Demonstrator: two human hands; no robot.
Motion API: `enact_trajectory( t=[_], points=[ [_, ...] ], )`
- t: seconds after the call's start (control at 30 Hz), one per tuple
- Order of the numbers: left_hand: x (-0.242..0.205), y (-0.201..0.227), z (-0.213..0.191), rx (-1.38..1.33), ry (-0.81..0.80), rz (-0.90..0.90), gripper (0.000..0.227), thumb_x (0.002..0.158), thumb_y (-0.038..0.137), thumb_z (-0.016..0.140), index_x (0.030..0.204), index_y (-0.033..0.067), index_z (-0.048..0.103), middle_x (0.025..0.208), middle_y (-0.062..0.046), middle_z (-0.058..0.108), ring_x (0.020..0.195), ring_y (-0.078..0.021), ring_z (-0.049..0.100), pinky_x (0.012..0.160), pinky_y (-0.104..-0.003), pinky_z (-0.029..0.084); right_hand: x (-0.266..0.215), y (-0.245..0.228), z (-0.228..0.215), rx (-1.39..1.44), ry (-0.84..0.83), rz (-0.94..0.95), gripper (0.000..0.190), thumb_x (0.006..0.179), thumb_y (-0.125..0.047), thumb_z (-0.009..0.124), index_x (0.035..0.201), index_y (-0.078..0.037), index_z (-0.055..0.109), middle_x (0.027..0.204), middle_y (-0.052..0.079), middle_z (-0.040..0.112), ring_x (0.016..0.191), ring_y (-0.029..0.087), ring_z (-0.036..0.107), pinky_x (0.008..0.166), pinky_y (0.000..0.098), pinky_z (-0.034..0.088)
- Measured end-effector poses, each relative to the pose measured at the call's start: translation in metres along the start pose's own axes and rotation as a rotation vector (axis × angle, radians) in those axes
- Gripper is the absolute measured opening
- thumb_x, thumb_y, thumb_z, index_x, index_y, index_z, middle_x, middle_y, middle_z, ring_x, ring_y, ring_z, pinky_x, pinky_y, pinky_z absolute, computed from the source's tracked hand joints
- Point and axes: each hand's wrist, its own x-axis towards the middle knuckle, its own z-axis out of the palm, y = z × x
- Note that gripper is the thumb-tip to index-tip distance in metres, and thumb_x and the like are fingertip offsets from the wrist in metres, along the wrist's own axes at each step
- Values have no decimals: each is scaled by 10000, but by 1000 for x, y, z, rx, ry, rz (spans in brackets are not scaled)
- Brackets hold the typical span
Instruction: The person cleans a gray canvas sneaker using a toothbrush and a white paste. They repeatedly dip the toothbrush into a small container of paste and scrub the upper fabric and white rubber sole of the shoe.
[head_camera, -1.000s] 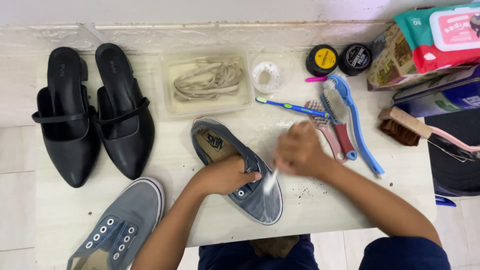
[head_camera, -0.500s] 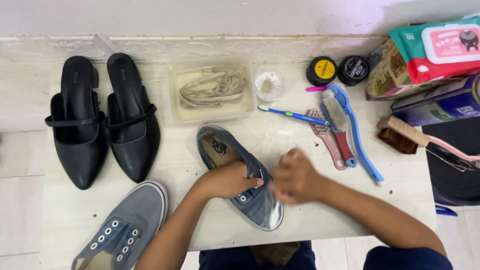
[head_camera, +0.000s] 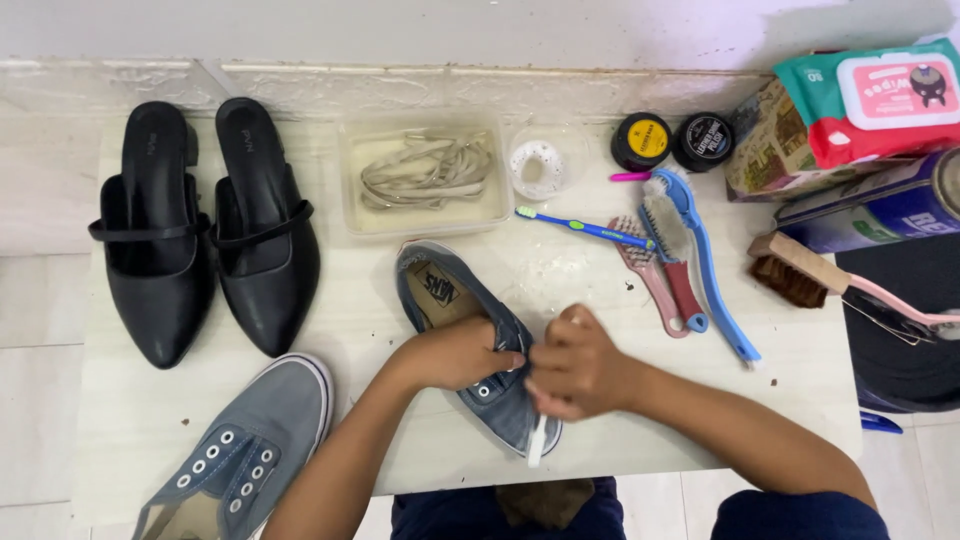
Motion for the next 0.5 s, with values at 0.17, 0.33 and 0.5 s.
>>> enact_trajectory(
  t=[0.17, 0.33, 0.5],
  points=[
    [-6, 14, -7, 32, 11, 16, 344, 969, 223, 503, 1006, -48, 712, 686, -121, 668, 564, -167, 595, 503, -285, 488, 9, 16, -5, -192, 52, 22, 395, 880, -281, 550, 501, -209, 465, 562, -30, 434, 623, 199, 388, 673, 388, 325],
    [-1, 1, -2, 8, 28, 17, 306, 967, 225, 524, 875, 13, 724, 605, -67, 624, 496, -133, 538, 482, -235, 453, 8, 5, 0, -113, 44, 9, 367, 873, -282, 561, 525, -215, 468, 600, -43, 446, 629, 175, 409, 685, 360, 326],
    [1, 1, 1, 24, 19, 61, 348, 969, 241, 524, 915, -38, 725, 640, -112, 654, 519, -173, 570, 482, -284, 468, 8, -1, 3, -109, 67, -20, 393, 886, -302, 553, 512, -223, 459, 605, -34, 449, 632, 190, 425, 640, 362, 344]
  ],
)
